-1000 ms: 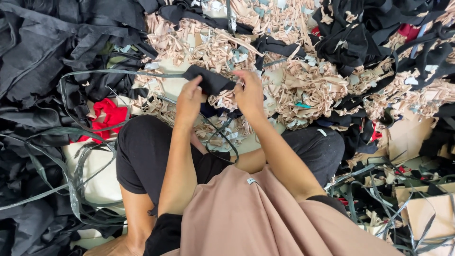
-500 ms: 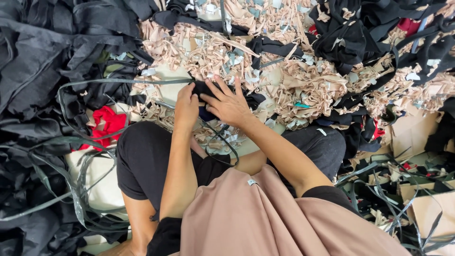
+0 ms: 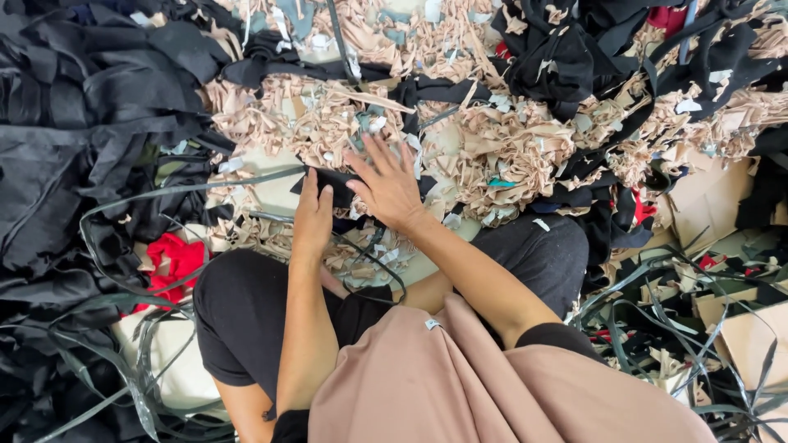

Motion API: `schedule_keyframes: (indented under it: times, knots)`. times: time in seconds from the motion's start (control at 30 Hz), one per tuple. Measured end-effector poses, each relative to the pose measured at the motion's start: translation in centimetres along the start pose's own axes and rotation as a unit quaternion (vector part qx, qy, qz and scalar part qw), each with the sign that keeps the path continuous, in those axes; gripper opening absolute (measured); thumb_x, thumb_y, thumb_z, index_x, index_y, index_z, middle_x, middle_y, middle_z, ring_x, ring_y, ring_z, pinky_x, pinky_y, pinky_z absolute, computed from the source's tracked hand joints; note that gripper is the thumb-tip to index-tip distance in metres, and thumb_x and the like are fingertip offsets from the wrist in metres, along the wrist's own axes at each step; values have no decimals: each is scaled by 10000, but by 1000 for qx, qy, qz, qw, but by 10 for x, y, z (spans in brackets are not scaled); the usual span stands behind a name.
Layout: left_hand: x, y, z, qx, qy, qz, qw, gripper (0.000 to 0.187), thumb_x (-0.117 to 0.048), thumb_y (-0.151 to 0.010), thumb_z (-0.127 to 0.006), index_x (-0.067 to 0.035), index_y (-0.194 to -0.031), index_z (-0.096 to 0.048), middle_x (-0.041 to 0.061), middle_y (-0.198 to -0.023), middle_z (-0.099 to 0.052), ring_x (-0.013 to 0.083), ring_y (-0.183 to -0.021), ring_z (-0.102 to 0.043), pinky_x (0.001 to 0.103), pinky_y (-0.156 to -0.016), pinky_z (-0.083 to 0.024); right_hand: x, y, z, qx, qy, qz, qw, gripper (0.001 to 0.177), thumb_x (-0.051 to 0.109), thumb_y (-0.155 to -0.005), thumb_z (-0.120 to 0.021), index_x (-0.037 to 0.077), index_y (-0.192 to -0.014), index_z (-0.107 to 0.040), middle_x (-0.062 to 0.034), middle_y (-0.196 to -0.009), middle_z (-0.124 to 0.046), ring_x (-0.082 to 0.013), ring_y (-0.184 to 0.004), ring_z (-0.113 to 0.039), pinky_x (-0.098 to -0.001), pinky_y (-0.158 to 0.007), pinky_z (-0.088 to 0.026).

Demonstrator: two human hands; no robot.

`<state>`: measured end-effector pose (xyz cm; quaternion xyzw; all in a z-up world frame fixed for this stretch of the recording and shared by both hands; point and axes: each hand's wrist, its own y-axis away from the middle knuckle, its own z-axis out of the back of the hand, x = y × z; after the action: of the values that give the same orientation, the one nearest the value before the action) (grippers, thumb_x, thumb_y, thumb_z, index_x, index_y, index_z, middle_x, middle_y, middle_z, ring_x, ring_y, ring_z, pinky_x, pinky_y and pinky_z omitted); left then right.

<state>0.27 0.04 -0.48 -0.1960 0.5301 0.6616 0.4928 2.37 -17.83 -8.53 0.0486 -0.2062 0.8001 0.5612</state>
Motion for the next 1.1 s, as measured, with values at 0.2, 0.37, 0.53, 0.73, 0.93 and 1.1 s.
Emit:
schedule_keyframes:
  times: [0.2, 0.37, 0.53, 0.73, 0.93, 1.1]
  knots:
    - [7, -5, -13, -17, -5, -14, 1000, 662, -324, -1110, -387, -75, -1658, -110, 302, -1663, -51, 505, -1497, -157, 633, -1170, -244, -34, -20, 28, -29, -231, -252, 939, 570, 494, -1157, -311, 348, -1681, -138, -281, -1666, -179, -473, -1484, -352, -663, -1177, -288]
    - [0, 4, -37, -35, -97, -47, 994, 715, -279, -1074, -456, -94, -1650, -75, 356, -1636, 7, 541, -1499, -96, 664, -1186, -193, -61, -7, -20, -60, -75, -166, 981, 538, 421, -1098, -490, 227, -1590, -396, -313, -1541, -414, -493, -1421, -438, -640, -1118, -398]
    - [-25, 3, -104, -30, -99, -159, 982, 628, -256, -1134, -390, -136, -1674, -93, 267, -1670, 32, 454, -1538, -61, 606, -1207, -159, -55, 22, 60, -137, -234, -230, 935, 507, 350, -1055, -588, 333, -1548, -472, -163, -1533, -515, -331, -1433, -495, -511, -1155, -448]
    - [-120, 9, -258, 47, -62, -453, 888, 518, 17, -1020, -491, 68, -1525, -389, 393, -1524, -353, 531, -1414, -343, 583, -1160, -320, -143, 98, 181, -319, -313, -303, 842, 274, 183, -993, -700, 196, -1263, -739, -73, -1246, -736, -251, -1215, -678, -403, -1027, -556]
    - [-206, 42, -427, 282, 18, -477, 832, 532, -171, -1093, -465, -56, -1596, -332, 269, -1622, -265, 382, -1505, -278, 465, -1248, -246, -316, 225, 257, -547, -395, -473, 567, 376, 189, -1022, -615, 20, -1358, -629, -120, -1204, -705, -187, -1063, -673, -309, -856, -634]
    - [-229, 30, -534, 422, -52, -392, 816, 619, -306, -1091, -445, -73, -1625, -234, 229, -1669, -137, 349, -1537, -157, 446, -1267, -174, -437, 322, 208, -516, -371, -614, 468, 498, 200, -989, -691, 83, -1459, -575, -289, -1411, -572, -373, -1322, -563, -496, -1028, -527]
